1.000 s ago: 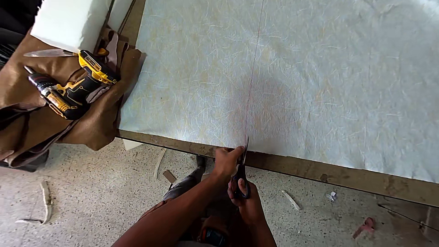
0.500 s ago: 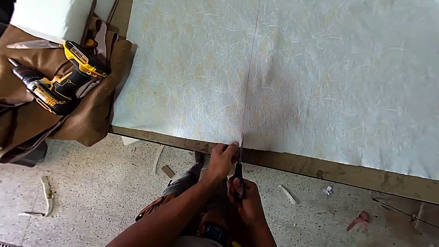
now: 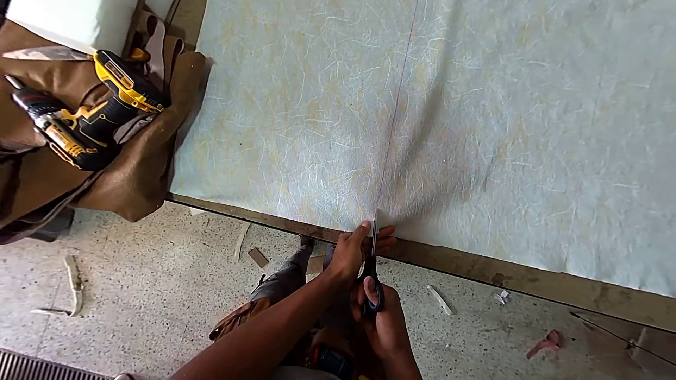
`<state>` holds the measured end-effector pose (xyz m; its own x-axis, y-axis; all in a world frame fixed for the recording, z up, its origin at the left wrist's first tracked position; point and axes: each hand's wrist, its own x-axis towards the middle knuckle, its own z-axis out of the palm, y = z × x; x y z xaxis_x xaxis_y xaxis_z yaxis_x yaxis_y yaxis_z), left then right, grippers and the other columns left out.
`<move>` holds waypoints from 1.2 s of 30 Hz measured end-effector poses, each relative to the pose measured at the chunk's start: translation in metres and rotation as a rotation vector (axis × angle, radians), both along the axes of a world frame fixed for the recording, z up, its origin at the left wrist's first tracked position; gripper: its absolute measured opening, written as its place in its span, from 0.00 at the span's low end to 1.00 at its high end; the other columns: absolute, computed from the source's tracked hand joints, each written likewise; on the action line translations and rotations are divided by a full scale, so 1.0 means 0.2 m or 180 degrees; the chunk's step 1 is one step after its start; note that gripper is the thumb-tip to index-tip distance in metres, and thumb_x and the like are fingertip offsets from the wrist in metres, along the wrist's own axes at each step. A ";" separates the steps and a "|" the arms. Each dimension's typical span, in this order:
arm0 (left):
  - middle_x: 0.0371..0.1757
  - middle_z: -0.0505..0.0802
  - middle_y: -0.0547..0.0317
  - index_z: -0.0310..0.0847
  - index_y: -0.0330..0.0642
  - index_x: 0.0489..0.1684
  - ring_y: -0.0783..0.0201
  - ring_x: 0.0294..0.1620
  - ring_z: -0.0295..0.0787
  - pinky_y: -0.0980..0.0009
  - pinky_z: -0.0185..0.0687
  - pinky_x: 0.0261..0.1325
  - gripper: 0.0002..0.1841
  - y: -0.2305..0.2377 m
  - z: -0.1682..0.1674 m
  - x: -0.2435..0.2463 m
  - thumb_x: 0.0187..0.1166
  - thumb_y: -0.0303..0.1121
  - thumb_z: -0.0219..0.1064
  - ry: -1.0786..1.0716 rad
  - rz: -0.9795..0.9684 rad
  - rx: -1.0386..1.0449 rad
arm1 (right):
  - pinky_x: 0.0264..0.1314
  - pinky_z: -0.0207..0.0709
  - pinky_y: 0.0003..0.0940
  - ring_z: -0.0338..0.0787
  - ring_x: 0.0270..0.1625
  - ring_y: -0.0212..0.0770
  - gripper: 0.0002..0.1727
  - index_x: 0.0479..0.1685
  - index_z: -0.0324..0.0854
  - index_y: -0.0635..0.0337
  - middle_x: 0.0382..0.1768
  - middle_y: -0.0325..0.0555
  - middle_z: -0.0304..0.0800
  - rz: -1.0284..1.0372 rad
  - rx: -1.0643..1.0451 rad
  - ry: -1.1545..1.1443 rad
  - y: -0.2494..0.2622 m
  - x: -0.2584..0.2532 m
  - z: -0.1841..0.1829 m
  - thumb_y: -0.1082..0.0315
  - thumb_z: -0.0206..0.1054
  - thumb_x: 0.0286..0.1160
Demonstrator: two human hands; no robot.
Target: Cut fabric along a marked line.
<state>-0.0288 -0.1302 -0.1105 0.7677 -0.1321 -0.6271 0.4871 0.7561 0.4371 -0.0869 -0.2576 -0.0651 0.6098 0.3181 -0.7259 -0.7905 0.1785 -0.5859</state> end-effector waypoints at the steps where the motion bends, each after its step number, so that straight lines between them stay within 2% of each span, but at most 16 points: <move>1: 0.69 0.89 0.34 0.76 0.25 0.71 0.40 0.67 0.90 0.48 0.82 0.77 0.33 0.00 0.00 -0.01 0.96 0.50 0.39 0.0016 -0.0010 -0.0012 | 0.09 0.63 0.25 0.76 0.14 0.34 0.31 0.24 0.82 0.65 0.20 0.51 0.82 0.0028 -0.0012 -0.0003 0.00 0.01 0.00 0.43 0.65 0.82; 10: 0.69 0.90 0.36 0.78 0.26 0.70 0.41 0.69 0.89 0.48 0.82 0.78 0.34 0.01 -0.01 -0.01 0.97 0.49 0.36 0.0053 -0.0166 -0.0003 | 0.10 0.61 0.24 0.75 0.15 0.35 0.31 0.25 0.83 0.65 0.23 0.52 0.83 0.0165 -0.0126 0.0058 -0.02 0.15 -0.01 0.43 0.64 0.83; 12: 0.67 0.91 0.36 0.80 0.25 0.66 0.42 0.68 0.90 0.49 0.83 0.77 0.34 0.01 0.01 -0.02 0.97 0.50 0.36 0.0144 -0.0177 0.0027 | 0.09 0.61 0.24 0.75 0.14 0.34 0.31 0.25 0.82 0.65 0.22 0.51 0.83 0.0141 -0.0186 0.0074 -0.01 0.18 0.00 0.43 0.64 0.83; 14: 0.64 0.93 0.38 0.85 0.25 0.57 0.46 0.65 0.92 0.53 0.86 0.72 0.36 0.00 0.02 -0.04 0.96 0.51 0.36 0.0238 -0.0253 0.0135 | 0.09 0.61 0.24 0.75 0.14 0.34 0.30 0.25 0.82 0.64 0.21 0.50 0.83 0.0138 -0.0289 0.0089 0.01 0.22 0.00 0.43 0.64 0.83; 16: 0.60 0.95 0.40 0.89 0.27 0.43 0.50 0.57 0.96 0.58 0.90 0.61 0.38 -0.01 0.02 -0.06 0.96 0.53 0.37 0.0333 -0.0287 0.0282 | 0.09 0.60 0.24 0.75 0.13 0.34 0.30 0.26 0.83 0.64 0.20 0.50 0.83 0.0183 -0.0354 0.0106 0.01 0.27 0.01 0.43 0.63 0.83; 17: 0.60 0.95 0.39 0.89 0.28 0.42 0.51 0.57 0.96 0.59 0.90 0.59 0.37 -0.02 0.02 -0.07 0.96 0.53 0.38 0.0348 -0.0272 0.0302 | 0.10 0.60 0.24 0.75 0.13 0.34 0.30 0.26 0.83 0.65 0.20 0.50 0.83 0.0205 -0.0371 0.0123 0.02 0.28 0.01 0.44 0.63 0.84; 19: 0.60 0.94 0.37 0.89 0.27 0.49 0.49 0.59 0.95 0.58 0.90 0.63 0.36 -0.02 0.01 -0.07 0.96 0.51 0.40 0.0277 -0.0206 0.0283 | 0.09 0.60 0.24 0.75 0.13 0.34 0.31 0.26 0.83 0.65 0.20 0.51 0.83 0.0225 -0.0388 0.0139 0.01 0.31 0.03 0.43 0.63 0.84; 20: 0.58 0.95 0.38 0.89 0.27 0.50 0.51 0.55 0.96 0.59 0.90 0.59 0.35 -0.02 0.00 -0.07 0.95 0.52 0.41 0.0267 -0.0181 0.0324 | 0.09 0.60 0.24 0.75 0.13 0.34 0.31 0.26 0.83 0.65 0.21 0.51 0.83 0.0235 -0.0386 0.0139 0.01 0.33 0.03 0.44 0.62 0.85; 21: 0.51 0.96 0.39 0.90 0.28 0.45 0.54 0.46 0.96 0.62 0.90 0.51 0.35 -0.03 -0.01 -0.07 0.95 0.52 0.43 0.0288 -0.0160 0.0405 | 0.09 0.59 0.24 0.74 0.14 0.34 0.31 0.26 0.83 0.65 0.21 0.51 0.83 0.0254 -0.0382 0.0126 0.01 0.35 0.04 0.44 0.61 0.85; 23: 0.31 0.94 0.45 0.88 0.31 0.31 0.61 0.28 0.88 0.66 0.85 0.34 0.34 -0.04 -0.02 -0.07 0.94 0.52 0.46 0.0322 -0.0079 0.0503 | 0.10 0.59 0.23 0.74 0.14 0.33 0.30 0.26 0.82 0.65 0.23 0.51 0.83 0.0279 -0.0375 0.0076 0.01 0.39 0.03 0.45 0.60 0.86; 24: 0.23 0.88 0.50 0.85 0.33 0.25 0.63 0.23 0.84 0.68 0.82 0.31 0.33 -0.05 -0.02 -0.07 0.94 0.51 0.48 0.0302 -0.0029 0.0519 | 0.11 0.59 0.23 0.74 0.15 0.33 0.30 0.27 0.82 0.65 0.24 0.51 0.84 0.0283 -0.0369 0.0055 0.01 0.42 0.03 0.46 0.59 0.87; 25: 0.21 0.86 0.53 0.83 0.34 0.23 0.64 0.23 0.83 0.67 0.83 0.32 0.31 -0.05 -0.02 -0.07 0.94 0.50 0.49 0.0252 -0.0001 0.0508 | 0.11 0.59 0.23 0.74 0.15 0.33 0.29 0.27 0.82 0.65 0.25 0.52 0.84 0.0273 -0.0358 0.0036 0.02 0.45 0.03 0.46 0.59 0.88; 27: 0.24 0.87 0.55 0.83 0.35 0.24 0.64 0.28 0.86 0.66 0.86 0.40 0.29 -0.04 -0.02 -0.06 0.94 0.46 0.48 0.0179 0.0070 0.0512 | 0.10 0.58 0.22 0.74 0.15 0.33 0.30 0.26 0.81 0.65 0.25 0.52 0.84 0.0250 -0.0317 -0.0014 0.04 0.52 0.03 0.46 0.58 0.88; 29: 0.30 0.91 0.52 0.86 0.33 0.32 0.62 0.36 0.91 0.62 0.90 0.50 0.28 -0.04 -0.02 -0.06 0.95 0.42 0.46 0.0134 0.0111 0.0526 | 0.11 0.57 0.23 0.73 0.15 0.33 0.32 0.24 0.82 0.64 0.25 0.52 0.85 0.0298 -0.0343 -0.0078 0.05 0.59 0.01 0.44 0.58 0.87; 33: 0.46 0.96 0.38 0.84 0.23 0.50 0.49 0.51 0.97 0.52 0.91 0.64 0.28 -0.04 -0.01 -0.06 0.96 0.42 0.44 0.0173 0.0176 0.0307 | 0.10 0.56 0.22 0.71 0.13 0.32 0.32 0.25 0.84 0.63 0.23 0.52 0.85 0.0321 -0.0392 -0.0177 0.09 0.72 -0.02 0.42 0.59 0.86; 36: 0.55 0.94 0.32 0.78 0.21 0.62 0.41 0.57 0.95 0.47 0.89 0.68 0.26 -0.05 -0.01 -0.05 0.96 0.40 0.45 0.0180 0.0301 0.0113 | 0.10 0.55 0.22 0.70 0.13 0.32 0.32 0.26 0.83 0.63 0.23 0.52 0.83 0.0261 -0.0360 -0.0220 0.13 0.83 -0.04 0.41 0.60 0.86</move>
